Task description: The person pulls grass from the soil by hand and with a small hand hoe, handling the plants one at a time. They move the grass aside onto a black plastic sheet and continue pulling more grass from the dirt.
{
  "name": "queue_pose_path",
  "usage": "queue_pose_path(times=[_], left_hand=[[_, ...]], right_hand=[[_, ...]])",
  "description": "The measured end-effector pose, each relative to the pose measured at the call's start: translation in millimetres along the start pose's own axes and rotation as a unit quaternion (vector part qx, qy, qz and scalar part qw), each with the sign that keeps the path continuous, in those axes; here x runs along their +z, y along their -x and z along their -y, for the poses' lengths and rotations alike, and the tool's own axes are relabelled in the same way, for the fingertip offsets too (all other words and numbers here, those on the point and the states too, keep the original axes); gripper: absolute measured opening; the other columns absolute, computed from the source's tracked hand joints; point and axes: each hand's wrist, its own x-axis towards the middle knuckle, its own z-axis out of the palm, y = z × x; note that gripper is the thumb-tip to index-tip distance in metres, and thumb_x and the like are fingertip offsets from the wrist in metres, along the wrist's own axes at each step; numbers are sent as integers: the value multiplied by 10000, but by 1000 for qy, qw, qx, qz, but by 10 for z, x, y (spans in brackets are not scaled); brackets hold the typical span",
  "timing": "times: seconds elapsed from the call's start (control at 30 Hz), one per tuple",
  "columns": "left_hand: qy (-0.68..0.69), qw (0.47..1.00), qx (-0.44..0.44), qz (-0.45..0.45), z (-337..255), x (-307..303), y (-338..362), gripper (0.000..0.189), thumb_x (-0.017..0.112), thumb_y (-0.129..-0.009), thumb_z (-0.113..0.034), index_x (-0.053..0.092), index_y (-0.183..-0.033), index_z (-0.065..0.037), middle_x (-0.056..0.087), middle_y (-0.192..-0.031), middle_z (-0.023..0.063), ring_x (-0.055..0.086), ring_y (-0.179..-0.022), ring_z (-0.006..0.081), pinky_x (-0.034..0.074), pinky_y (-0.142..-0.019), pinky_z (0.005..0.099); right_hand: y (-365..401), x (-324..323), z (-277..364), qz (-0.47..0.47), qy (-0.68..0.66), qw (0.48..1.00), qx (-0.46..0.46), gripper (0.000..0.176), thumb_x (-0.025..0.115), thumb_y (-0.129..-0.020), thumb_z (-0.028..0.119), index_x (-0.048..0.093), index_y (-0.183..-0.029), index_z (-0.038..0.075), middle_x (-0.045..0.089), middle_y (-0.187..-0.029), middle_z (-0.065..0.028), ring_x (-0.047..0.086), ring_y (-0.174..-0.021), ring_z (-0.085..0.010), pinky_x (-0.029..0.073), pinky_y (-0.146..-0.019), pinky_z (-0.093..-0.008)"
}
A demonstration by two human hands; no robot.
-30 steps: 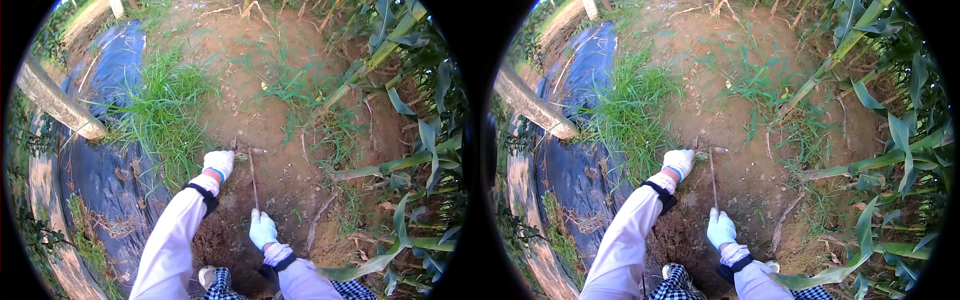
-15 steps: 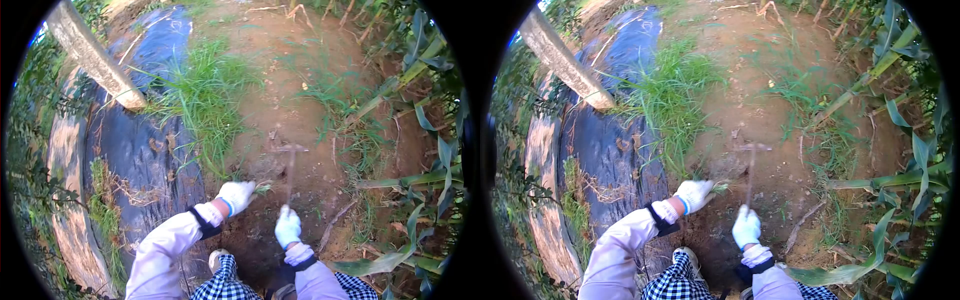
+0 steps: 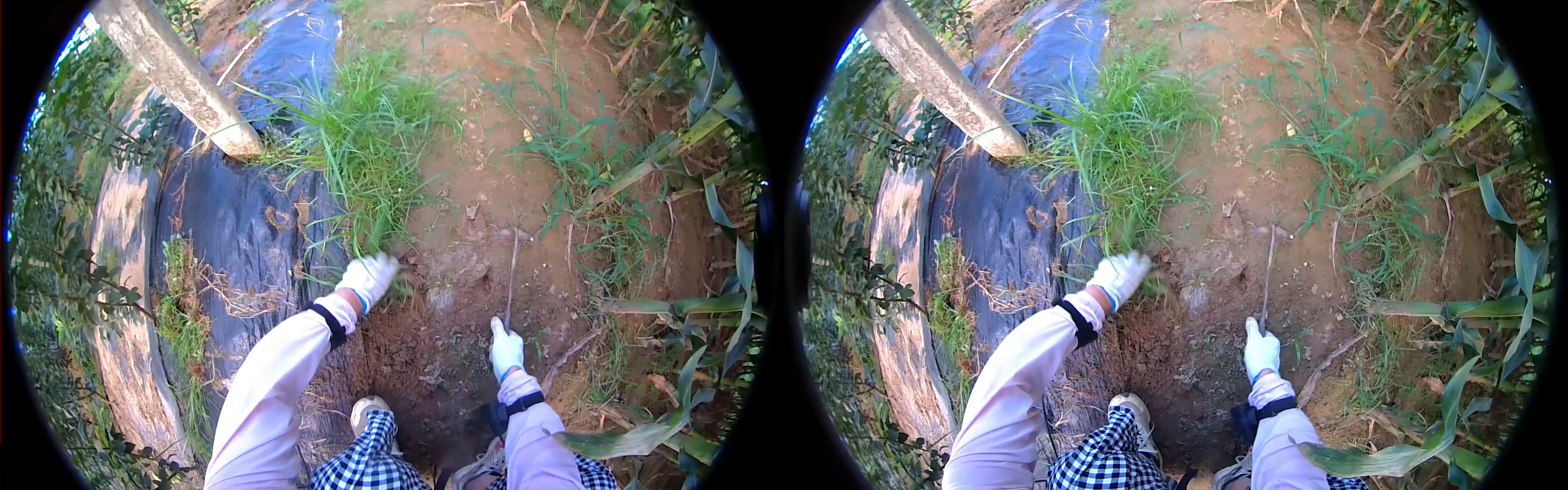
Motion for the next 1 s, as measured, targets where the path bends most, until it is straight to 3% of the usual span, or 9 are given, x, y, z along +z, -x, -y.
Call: queue_pose_path(times=[0.07,0.33,0.47,0.53,0.57,0.63,0.67,0.83,1.0], left_hand=[[44,998,-5,54,223,103,-128,167,486,-905,-165,641,-931,-111,690,-854,140,693,-827,330,553,-677,454],[277,950,-114,84,441,-194,41,216,621,-851,-254,665,-938,-61,699,-872,125,682,-837,255,528,-738,363],[706,695,-112,-78,973,-418,397,175,607,-908,-114,667,-1063,-61,667,-832,32,575,-680,105,494,-648,267],[667,658,-176,-301,919,-458,484,162,578,-921,-65,645,-1068,-74,660,-818,10,581,-661,96,490,-612,254],[487,771,-287,-295,834,-423,568,171,571,-933,-130,635,-1088,-95,684,-865,48,641,-686,167,515,-624,325],[136,974,-157,88,871,-47,669,240,575,-912,-238,625,-1112,-114,688,-991,136,663,-892,304,522,-786,402],[47,957,-56,281,745,-215,702,256,579,-899,-269,627,-1098,-115,679,-1022,162,648,-955,343,513,-843,422],[142,943,-296,-62,1389,-502,1404,416,498,-928,-453,643,-1093,-99,681,-1048,159,657,-973,315,506,-862,383],[-198,852,-484,-27,2302,-1211,2137,779,756,-766,-271,361,-1408,-73,517,-1293,165,647,-947,341,548,-817,417]], right_hand=[[-58,-103,35,82,-117,988,53,391,688,-853,459,562,-754,102,492,-602,13,498,-510,-132,416,-456,-314],[-64,-145,177,99,-92,987,91,305,691,-866,372,554,-782,113,492,-639,13,463,-493,-120,411,-429,-319],[-57,-145,235,98,-93,985,108,325,687,-874,363,565,-750,88,500,-585,9,466,-453,-122,375,-396,-309],[-95,-130,192,104,-88,985,105,326,686,-876,365,565,-757,87,501,-586,6,466,-450,-124,379,-389,-317],[-91,-131,191,105,-89,985,100,324,685,-877,365,565,-760,87,502,-588,6,466,-451,-124,381,-391,-316],[-84,-140,188,105,-93,986,93,324,684,-877,369,569,-769,87,511,-601,4,475,-459,-124,392,-400,-314],[-98,-143,186,106,-89,986,92,327,683,-877,375,570,-771,88,514,-605,3,477,-461,-125,395,-403,-313],[-116,-149,141,120,-94,984,90,326,679,-880,387,551,-779,104,493,-605,6,462,-451,-126,395,-394,-311],[-106,-149,153,121,-87,985,86,325,677,-883,377,536,-745,118,473,-572,18,441,-427,-123,381,-377,-308]])
